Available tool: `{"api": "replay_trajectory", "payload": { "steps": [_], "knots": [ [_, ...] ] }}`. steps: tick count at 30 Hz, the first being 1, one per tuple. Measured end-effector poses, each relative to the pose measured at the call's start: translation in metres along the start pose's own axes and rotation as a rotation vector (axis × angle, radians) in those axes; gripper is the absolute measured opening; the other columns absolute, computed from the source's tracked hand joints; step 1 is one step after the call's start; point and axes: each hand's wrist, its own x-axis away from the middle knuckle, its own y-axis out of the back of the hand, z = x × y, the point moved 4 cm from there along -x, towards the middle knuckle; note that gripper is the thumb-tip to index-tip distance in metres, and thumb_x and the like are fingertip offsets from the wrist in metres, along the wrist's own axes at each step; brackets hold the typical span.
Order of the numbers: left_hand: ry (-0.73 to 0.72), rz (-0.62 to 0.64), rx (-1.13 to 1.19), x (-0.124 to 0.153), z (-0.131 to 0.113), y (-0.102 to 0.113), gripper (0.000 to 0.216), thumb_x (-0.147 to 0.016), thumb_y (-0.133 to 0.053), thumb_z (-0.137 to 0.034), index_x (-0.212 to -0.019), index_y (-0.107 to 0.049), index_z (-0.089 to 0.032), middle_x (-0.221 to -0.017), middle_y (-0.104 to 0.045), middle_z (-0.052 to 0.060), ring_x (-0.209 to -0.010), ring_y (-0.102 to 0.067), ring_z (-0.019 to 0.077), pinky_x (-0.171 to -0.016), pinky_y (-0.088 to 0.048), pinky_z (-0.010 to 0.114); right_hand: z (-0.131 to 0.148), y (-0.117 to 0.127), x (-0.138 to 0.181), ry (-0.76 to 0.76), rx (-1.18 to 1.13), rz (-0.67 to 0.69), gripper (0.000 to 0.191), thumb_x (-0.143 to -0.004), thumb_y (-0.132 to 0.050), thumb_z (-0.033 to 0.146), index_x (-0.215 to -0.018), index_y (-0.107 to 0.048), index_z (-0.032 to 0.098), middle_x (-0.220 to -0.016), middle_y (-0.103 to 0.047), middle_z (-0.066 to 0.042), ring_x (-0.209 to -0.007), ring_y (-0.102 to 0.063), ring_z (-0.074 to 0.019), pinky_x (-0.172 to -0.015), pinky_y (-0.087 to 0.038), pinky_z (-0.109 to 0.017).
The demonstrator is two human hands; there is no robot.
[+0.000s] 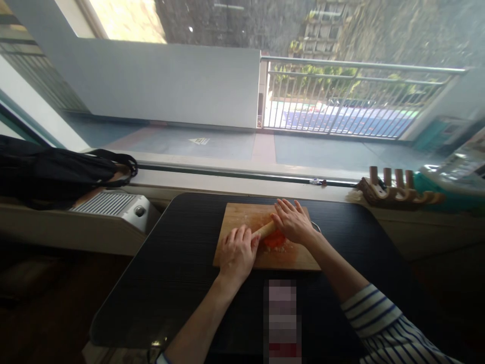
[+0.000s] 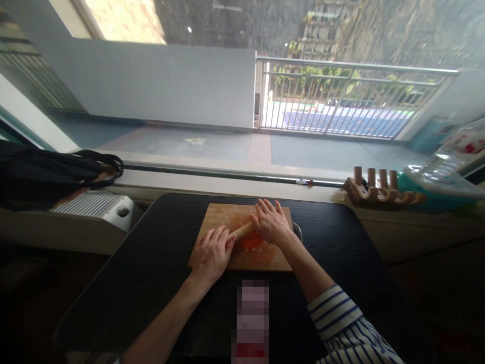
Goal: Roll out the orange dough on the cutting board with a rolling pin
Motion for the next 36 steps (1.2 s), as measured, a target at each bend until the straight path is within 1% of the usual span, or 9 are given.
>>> {"api": "replay_trajectory", "payload": {
  "steps": [7,11,17,21,24,28,31,34,36],
  "knots": [
    [-0.114,0.063,0.082,0.003,0.001,0.007,0.034,-0.090,-0.046,-0.042,-0.109,-0.059,-0.017,-0.115,-0.064,0.010,-0.107,-0.055,0.0246,-0.089,-0.045,0.040,-0.001,0.005,0.031,-0.035,0.010,-0.051,0.063,-0.095,-0.017,0.051,-0.140,-0.037,0.011,-0.146,-0.036,-0.013,-0.135,-0.029,-0.0251,-0.111,-0.017,-0.047],
    [-0.135,0.149,0.123,0.001,0.001,0.012,0.025,-0.087,-0.055,-0.033,-0.108,-0.057,-0.019,-0.109,-0.065,0.006,-0.102,-0.057,0.0216,-0.087,-0.045,0.036,-0.004,0.010,0.050,0.026,-0.020,-0.107,0.057,-0.094,-0.027,0.052,-0.135,-0.044,0.015,-0.139,-0.046,-0.012,-0.129,-0.039,-0.0239,-0.108,-0.023,-0.043],
    [-0.141,0.186,0.141,-0.003,0.001,0.019,0.024,-0.080,-0.061,-0.019,-0.104,-0.059,-0.023,-0.097,-0.064,0.003,-0.094,-0.058,0.0204,-0.083,-0.044,0.034,-0.008,0.014,0.071,0.066,-0.116,-0.176,0.041,-0.091,-0.042,0.053,-0.112,-0.061,0.023,-0.107,-0.067,-0.006,-0.101,-0.057,-0.0207,-0.095,-0.036,-0.036],
    [-0.198,0.169,0.163,-0.014,0.002,0.027,0.024,-0.078,-0.061,-0.016,-0.100,-0.061,-0.024,-0.096,-0.066,0.002,-0.094,-0.059,0.0197,-0.086,-0.043,0.035,-0.009,0.015,0.072,0.054,-0.150,-0.171,0.040,-0.087,-0.046,0.057,-0.100,-0.064,0.024,-0.094,-0.068,-0.005,-0.093,-0.058,-0.0203,-0.087,-0.039,-0.033],
    [-0.216,0.133,0.195,-0.032,0.004,0.030,0.024,-0.079,-0.059,-0.016,-0.101,-0.063,-0.023,-0.099,-0.068,0.003,-0.097,-0.061,0.0200,-0.094,-0.040,0.038,-0.010,0.021,0.066,-0.014,-0.140,-0.179,0.040,-0.087,-0.045,0.059,-0.092,-0.063,0.023,-0.090,-0.066,-0.004,-0.088,-0.058,-0.0200,-0.078,-0.041,-0.031],
    [-0.177,0.167,0.246,-0.058,0.009,0.021,0.023,-0.081,-0.056,-0.019,-0.102,-0.064,-0.022,-0.105,-0.069,0.004,-0.101,-0.060,0.0208,-0.098,-0.038,0.041,-0.010,0.030,0.054,-0.097,-0.109,-0.204,0.037,-0.088,-0.045,0.056,-0.092,-0.062,0.023,-0.091,-0.066,-0.004,-0.089,-0.059,-0.0196,-0.074,-0.041,-0.029],
    [-0.183,0.219,0.259,-0.068,0.011,0.012,0.025,-0.082,-0.056,-0.023,-0.105,-0.064,-0.020,-0.106,-0.068,0.005,-0.103,-0.060,0.0214,-0.099,-0.038,0.040,-0.011,0.029,0.049,-0.134,-0.100,-0.162,0.034,-0.089,-0.045,0.053,-0.091,-0.061,0.024,-0.092,-0.066,-0.004,-0.090,-0.059,-0.0196,-0.073,-0.041,-0.028],
    [-0.221,0.285,0.272,-0.071,0.011,0.004,0.032,-0.083,-0.055,-0.036,-0.110,-0.062,-0.019,-0.112,-0.066,0.007,-0.106,-0.058,0.0227,-0.099,-0.038,0.041,-0.012,0.022,0.048,-0.163,-0.089,-0.117,0.033,-0.089,-0.045,0.053,-0.091,-0.060,0.024,-0.093,-0.065,-0.004,-0.091,-0.059,-0.0201,-0.073,-0.041,-0.029],
    [-0.235,0.295,0.274,-0.072,0.011,0.000,0.038,-0.087,-0.047,-0.044,-0.112,-0.062,-0.019,-0.114,-0.065,0.008,-0.108,-0.057,0.0228,-0.102,-0.035,0.045,-0.011,0.017,0.049,-0.174,-0.082,-0.099,0.033,-0.090,-0.043,0.053,-0.094,-0.060,0.025,-0.096,-0.066,-0.004,-0.094,-0.059,-0.0211,-0.075,-0.041,-0.030]
  ]
}}
